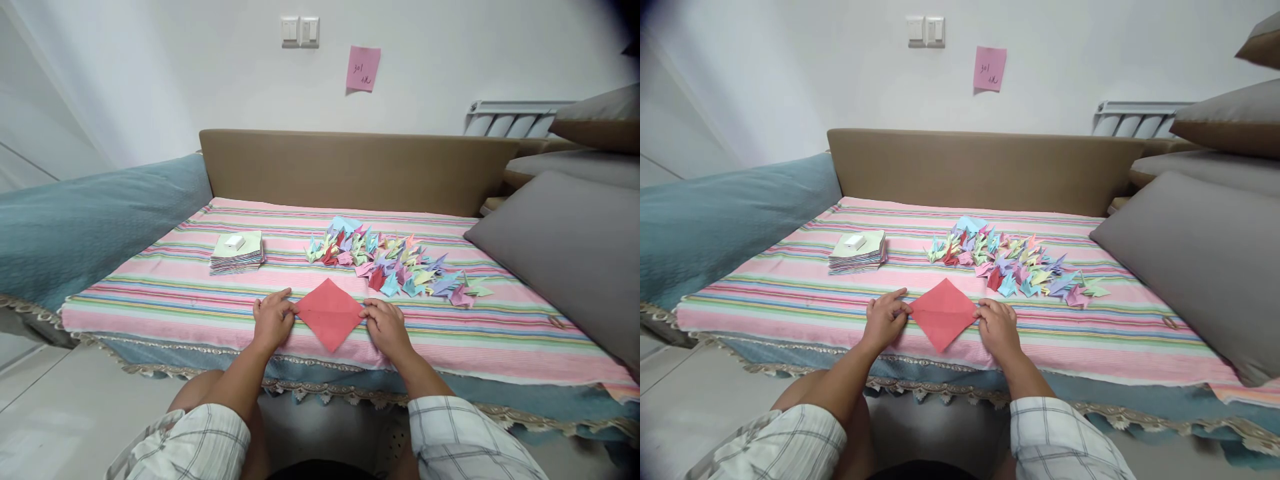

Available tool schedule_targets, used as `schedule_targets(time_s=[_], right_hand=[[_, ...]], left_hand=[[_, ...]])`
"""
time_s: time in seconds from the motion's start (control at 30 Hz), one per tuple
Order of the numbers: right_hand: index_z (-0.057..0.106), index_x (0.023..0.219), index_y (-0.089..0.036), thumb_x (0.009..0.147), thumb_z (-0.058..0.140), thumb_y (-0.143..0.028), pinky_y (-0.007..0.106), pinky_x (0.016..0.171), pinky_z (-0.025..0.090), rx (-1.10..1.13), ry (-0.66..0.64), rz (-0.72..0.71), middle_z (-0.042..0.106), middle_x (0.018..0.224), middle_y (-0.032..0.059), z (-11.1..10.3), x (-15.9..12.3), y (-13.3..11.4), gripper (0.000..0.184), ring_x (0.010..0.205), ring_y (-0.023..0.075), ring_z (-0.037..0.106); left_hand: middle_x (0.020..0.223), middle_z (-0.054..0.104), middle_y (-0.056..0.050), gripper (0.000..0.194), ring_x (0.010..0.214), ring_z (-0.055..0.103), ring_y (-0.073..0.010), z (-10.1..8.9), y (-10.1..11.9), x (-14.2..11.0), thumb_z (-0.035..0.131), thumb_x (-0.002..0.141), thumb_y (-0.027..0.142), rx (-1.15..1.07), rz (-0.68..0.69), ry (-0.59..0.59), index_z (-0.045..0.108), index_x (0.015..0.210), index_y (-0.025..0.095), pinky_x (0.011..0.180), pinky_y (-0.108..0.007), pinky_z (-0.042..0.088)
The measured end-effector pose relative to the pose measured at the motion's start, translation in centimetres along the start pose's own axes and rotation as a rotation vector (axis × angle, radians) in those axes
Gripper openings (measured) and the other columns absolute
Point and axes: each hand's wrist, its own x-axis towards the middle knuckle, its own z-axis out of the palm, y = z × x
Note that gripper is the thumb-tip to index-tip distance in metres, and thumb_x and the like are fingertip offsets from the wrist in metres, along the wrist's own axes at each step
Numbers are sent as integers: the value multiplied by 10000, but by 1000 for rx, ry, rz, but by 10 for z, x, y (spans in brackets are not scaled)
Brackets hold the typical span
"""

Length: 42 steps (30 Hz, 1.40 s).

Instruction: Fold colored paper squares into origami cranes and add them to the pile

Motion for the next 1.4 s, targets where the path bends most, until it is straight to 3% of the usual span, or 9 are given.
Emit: schedule_targets(time_s=[0.17,0.37,0.53,0.67,0.77,1.0,1.3,1.4], right_hand=[[670,771,-254,725,445,-129,397,945,272,-12,-77,40,622,1110,2,-3,1,-3,262,1038,192,510],[661,788,-254,729,432,-138,396,960,254,9,-113,46,629,1137,0,-4,2,-3,263,1052,184,522],[644,780,-249,725,428,-134,394,955,250,10,-116,42,642,1115,-3,-5,3,-4,251,1046,179,531],[639,780,-249,728,428,-136,399,954,244,9,-122,34,647,1099,-6,-5,3,-5,245,1042,180,532],[645,815,-254,728,425,-132,405,953,241,6,-124,26,654,1080,-4,-5,3,-5,266,1037,185,533],[650,912,-255,729,426,-140,410,962,241,64,-104,36,668,1034,16,-6,3,-5,312,1009,192,548],[653,744,-238,849,438,-345,441,997,206,227,-169,1,703,858,13,-10,2,-5,262,843,189,608],[641,671,-224,852,460,-342,393,951,280,290,-201,-83,686,751,3,-9,0,-10,282,749,164,598]], left_hand=[[1264,550,26,253,1183,444,-247,3,-2,0,491,712,146,42,30,-33,689,716,303,1013,-576,190],[1252,559,0,227,1161,456,-264,3,0,-2,505,717,142,36,69,16,685,727,281,999,-584,207],[1188,607,-29,164,1126,475,-242,7,17,-14,526,811,324,2,377,57,658,892,271,1044,-554,140],[1182,609,-50,395,1123,474,-246,22,33,-29,560,760,533,0,672,-54,610,1055,276,1075,-540,61],[1236,572,-58,448,1154,451,-241,35,40,-36,549,787,494,63,764,-117,530,1185,287,1079,-553,8],[1174,611,-36,283,1090,498,-209,40,40,-35,490,853,306,94,723,-23,569,1124,294,1077,-569,-11],[1093,657,-15,161,1038,546,-224,21,29,-23,540,808,245,94,624,104,652,912,298,1066,-587,6],[1094,659,-3,159,1033,549,-227,17,24,-19,544,805,228,100,543,145,658,887,302,1059,-595,32]])
